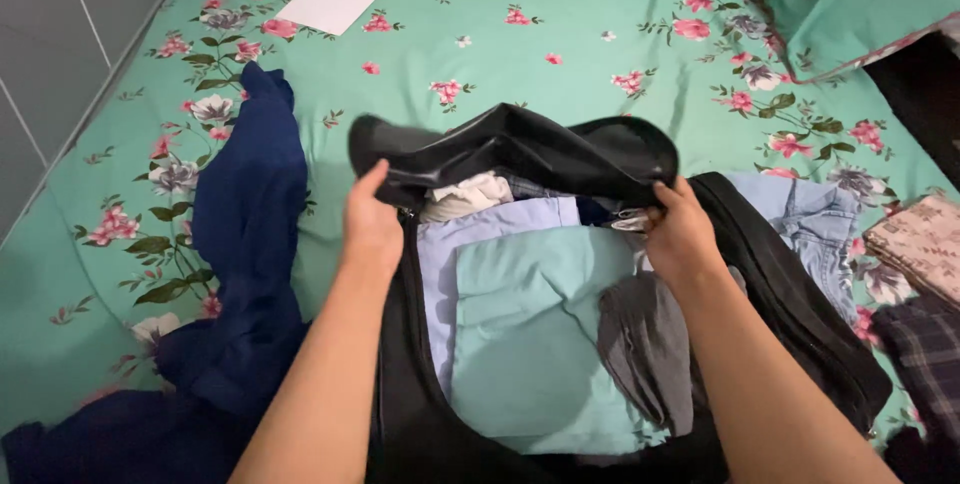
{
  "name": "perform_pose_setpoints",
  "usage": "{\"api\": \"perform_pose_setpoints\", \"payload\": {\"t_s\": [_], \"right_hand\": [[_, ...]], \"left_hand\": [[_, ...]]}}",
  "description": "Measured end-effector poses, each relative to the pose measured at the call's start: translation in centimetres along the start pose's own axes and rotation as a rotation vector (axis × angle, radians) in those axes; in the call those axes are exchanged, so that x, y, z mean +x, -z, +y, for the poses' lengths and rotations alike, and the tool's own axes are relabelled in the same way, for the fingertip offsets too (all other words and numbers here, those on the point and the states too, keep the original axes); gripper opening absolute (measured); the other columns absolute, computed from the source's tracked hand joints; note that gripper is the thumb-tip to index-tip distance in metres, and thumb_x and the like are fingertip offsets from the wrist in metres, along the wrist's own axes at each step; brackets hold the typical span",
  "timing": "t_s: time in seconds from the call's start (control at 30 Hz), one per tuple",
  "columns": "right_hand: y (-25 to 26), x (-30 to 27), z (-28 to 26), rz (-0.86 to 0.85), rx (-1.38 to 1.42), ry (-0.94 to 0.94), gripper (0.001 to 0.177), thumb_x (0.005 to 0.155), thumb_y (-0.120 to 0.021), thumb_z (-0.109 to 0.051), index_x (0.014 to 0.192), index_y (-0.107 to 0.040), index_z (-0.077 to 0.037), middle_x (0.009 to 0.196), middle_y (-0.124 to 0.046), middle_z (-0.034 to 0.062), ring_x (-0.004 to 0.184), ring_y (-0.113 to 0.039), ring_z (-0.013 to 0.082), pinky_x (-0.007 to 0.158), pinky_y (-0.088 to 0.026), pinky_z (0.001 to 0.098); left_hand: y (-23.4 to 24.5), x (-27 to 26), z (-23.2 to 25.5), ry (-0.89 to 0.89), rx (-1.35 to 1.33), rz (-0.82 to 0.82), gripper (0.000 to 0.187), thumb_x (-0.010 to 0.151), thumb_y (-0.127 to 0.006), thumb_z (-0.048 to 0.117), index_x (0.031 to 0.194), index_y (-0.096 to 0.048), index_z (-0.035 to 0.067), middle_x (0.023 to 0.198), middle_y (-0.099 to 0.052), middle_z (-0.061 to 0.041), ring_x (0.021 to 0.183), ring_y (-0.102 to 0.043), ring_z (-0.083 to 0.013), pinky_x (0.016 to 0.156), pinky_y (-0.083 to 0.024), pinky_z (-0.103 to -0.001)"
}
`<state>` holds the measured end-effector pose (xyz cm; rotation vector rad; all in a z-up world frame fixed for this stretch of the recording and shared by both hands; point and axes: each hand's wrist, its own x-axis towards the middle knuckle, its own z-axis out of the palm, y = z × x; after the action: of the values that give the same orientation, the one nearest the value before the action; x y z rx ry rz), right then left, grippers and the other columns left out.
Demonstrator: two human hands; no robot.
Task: Fold various articles of clothing and pack them into a travel bag.
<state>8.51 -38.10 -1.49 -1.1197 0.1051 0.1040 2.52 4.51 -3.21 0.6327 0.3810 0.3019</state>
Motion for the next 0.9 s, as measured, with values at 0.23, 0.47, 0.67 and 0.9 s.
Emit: {"api": "perform_pose_setpoints", "payload": {"t_s": [0.23,0.47,0.67,0.9], "right_hand": [[4.9,-0.3,2.0,0.228,0.494,-0.020,0.006,0.106,-0.059,-0.018,0.104,-0.064,-0.014,0.089,-0.061,-0.0018,0.075,-0.051,0.0116,0.071,-0.045,0.0262],[10.1,2.8,5.5,0.163,0.555,-0.027,0.015,0.101,-0.056,-0.017,0.103,-0.070,-0.013,0.093,-0.067,0.0031,0.081,-0.059,0.0186,0.072,-0.049,0.0313],[3.5,-3.0,-1.0,0.168,0.488,-0.002,0.029,0.097,-0.054,-0.023,0.117,-0.068,-0.009,0.112,-0.071,0.0074,0.103,-0.065,0.0254,0.089,-0.054,0.0388],[-5.5,-11.1,-4.9,0.630,0.011,0.207,0.034,0.089,-0.062,-0.020,0.120,-0.060,-0.004,0.119,-0.068,0.0103,0.111,-0.067,0.0280,0.097,-0.054,0.0426]], "left_hand": [[-2.3,-5.5,2.5,-0.111,-0.330,-0.077,0.043,0.073,-0.054,0.014,0.113,-0.068,0.004,0.117,-0.073,-0.008,0.110,-0.067,-0.0248,0.101,-0.049,-0.040],[3.7,-4.9,0.9,-0.022,-0.251,0.106,0.027,0.082,-0.051,0.011,0.104,-0.068,0.013,0.118,-0.067,-0.003,0.104,-0.061,-0.0199,0.090,-0.040,-0.036],[4.5,-12.4,5.5,-0.241,0.733,-0.218,0.013,0.075,-0.050,-0.001,0.066,-0.057,0.004,0.125,-0.076,-0.006,0.109,-0.068,-0.0199,0.097,-0.046,-0.031],[6.1,-20.8,8.4,-0.459,1.168,0.134,0.020,0.082,-0.052,0.002,0.073,-0.069,0.002,0.101,-0.081,-0.010,0.097,-0.074,-0.0220,0.087,-0.052,-0.032]]}}
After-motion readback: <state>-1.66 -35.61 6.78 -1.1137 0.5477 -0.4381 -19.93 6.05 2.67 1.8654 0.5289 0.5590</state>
